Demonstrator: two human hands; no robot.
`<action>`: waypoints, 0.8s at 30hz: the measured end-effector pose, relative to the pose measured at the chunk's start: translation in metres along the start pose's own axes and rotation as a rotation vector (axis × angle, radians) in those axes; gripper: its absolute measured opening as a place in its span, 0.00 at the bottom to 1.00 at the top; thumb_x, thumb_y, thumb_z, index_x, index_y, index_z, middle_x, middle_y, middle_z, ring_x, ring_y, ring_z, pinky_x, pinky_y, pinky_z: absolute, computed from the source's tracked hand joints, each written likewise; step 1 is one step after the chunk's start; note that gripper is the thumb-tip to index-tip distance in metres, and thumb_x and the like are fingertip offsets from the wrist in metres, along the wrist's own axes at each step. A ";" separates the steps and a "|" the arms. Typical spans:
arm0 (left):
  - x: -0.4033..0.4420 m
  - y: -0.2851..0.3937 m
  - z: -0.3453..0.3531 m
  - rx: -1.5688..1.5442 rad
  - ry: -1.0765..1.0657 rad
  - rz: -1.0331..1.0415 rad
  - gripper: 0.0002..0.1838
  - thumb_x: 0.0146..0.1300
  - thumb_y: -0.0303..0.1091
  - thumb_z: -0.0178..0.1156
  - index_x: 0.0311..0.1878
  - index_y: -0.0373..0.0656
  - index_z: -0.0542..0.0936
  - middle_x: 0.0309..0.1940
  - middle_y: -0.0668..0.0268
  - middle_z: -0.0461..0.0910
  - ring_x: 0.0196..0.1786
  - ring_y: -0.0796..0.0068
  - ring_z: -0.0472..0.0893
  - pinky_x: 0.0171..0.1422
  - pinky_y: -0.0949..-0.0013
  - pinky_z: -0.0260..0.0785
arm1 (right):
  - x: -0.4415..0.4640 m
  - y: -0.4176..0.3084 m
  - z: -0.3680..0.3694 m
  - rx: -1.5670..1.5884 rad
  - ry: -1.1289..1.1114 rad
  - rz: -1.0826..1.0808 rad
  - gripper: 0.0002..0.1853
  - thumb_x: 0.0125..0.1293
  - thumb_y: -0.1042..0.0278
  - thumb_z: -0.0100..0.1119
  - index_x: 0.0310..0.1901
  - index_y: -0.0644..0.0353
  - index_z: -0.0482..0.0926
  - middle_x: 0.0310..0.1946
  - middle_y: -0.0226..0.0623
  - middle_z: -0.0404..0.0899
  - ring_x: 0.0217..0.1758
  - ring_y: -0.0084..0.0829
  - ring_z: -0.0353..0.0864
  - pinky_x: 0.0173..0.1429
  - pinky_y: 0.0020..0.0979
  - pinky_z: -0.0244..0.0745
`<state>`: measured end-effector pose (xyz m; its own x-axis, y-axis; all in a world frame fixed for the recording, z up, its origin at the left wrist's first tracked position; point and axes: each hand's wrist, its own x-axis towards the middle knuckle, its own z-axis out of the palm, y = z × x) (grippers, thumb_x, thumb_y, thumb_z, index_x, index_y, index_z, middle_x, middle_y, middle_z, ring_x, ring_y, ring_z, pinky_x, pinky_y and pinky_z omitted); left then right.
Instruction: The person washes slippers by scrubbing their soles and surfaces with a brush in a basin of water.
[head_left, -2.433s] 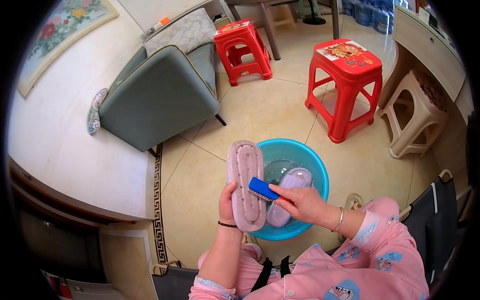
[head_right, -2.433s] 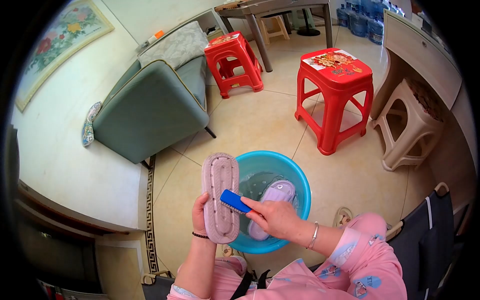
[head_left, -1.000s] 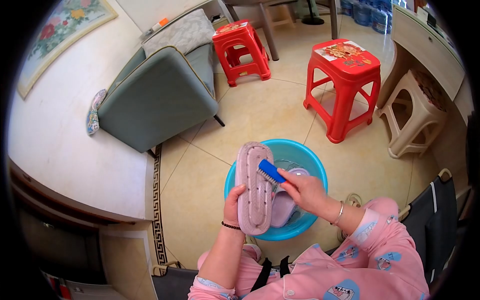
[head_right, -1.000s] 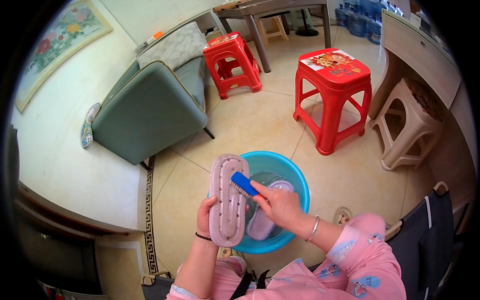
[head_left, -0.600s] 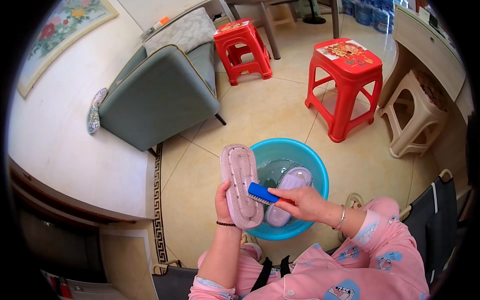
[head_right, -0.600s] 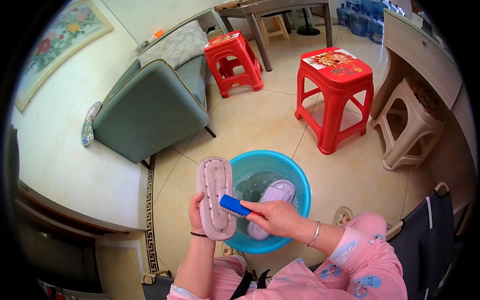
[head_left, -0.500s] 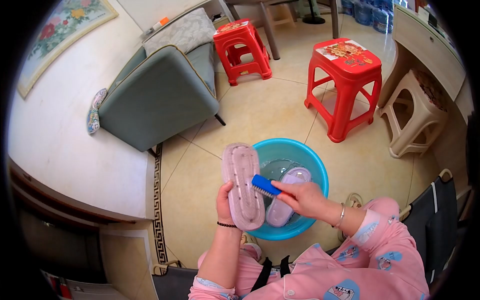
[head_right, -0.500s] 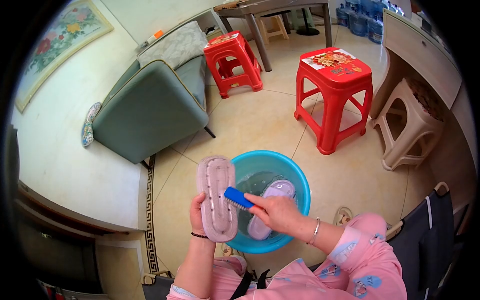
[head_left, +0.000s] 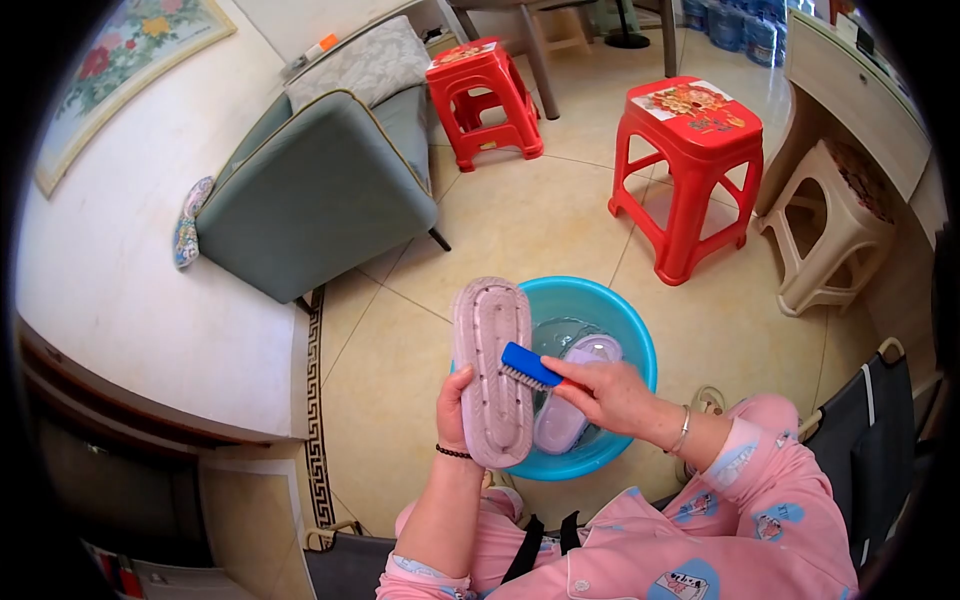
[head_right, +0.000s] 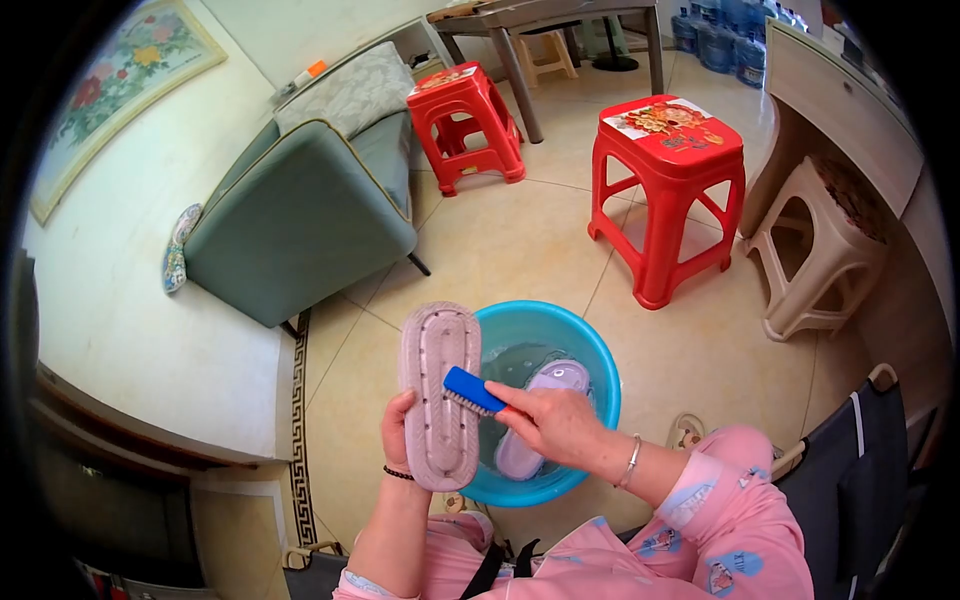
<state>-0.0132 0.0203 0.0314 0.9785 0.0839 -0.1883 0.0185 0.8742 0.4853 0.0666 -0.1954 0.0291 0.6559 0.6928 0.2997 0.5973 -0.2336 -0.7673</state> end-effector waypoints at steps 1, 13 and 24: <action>-0.001 -0.002 0.003 0.049 0.019 -0.015 0.32 0.65 0.42 0.52 0.69 0.34 0.64 0.58 0.48 0.76 0.56 0.52 0.80 0.63 0.51 0.73 | 0.001 0.002 0.003 -0.058 0.045 0.006 0.20 0.69 0.54 0.58 0.61 0.46 0.77 0.26 0.42 0.81 0.28 0.44 0.82 0.31 0.43 0.74; 0.001 0.000 -0.003 -0.004 0.035 0.013 0.31 0.64 0.42 0.52 0.67 0.34 0.67 0.56 0.49 0.78 0.55 0.52 0.81 0.63 0.52 0.74 | -0.001 -0.004 -0.011 -0.073 -0.054 0.028 0.20 0.69 0.55 0.58 0.61 0.46 0.77 0.27 0.44 0.82 0.29 0.46 0.82 0.33 0.44 0.75; 0.001 -0.012 0.001 0.052 -0.006 -0.069 0.33 0.65 0.43 0.52 0.69 0.34 0.64 0.58 0.48 0.76 0.56 0.51 0.80 0.65 0.50 0.72 | -0.001 -0.004 -0.008 -0.008 -0.015 0.018 0.20 0.69 0.57 0.58 0.61 0.48 0.77 0.27 0.44 0.82 0.30 0.45 0.82 0.34 0.42 0.75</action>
<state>-0.0124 0.0090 0.0264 0.9757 0.0217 -0.2181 0.0963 0.8516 0.5153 0.0671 -0.2001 0.0367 0.6601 0.6982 0.2772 0.5890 -0.2519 -0.7679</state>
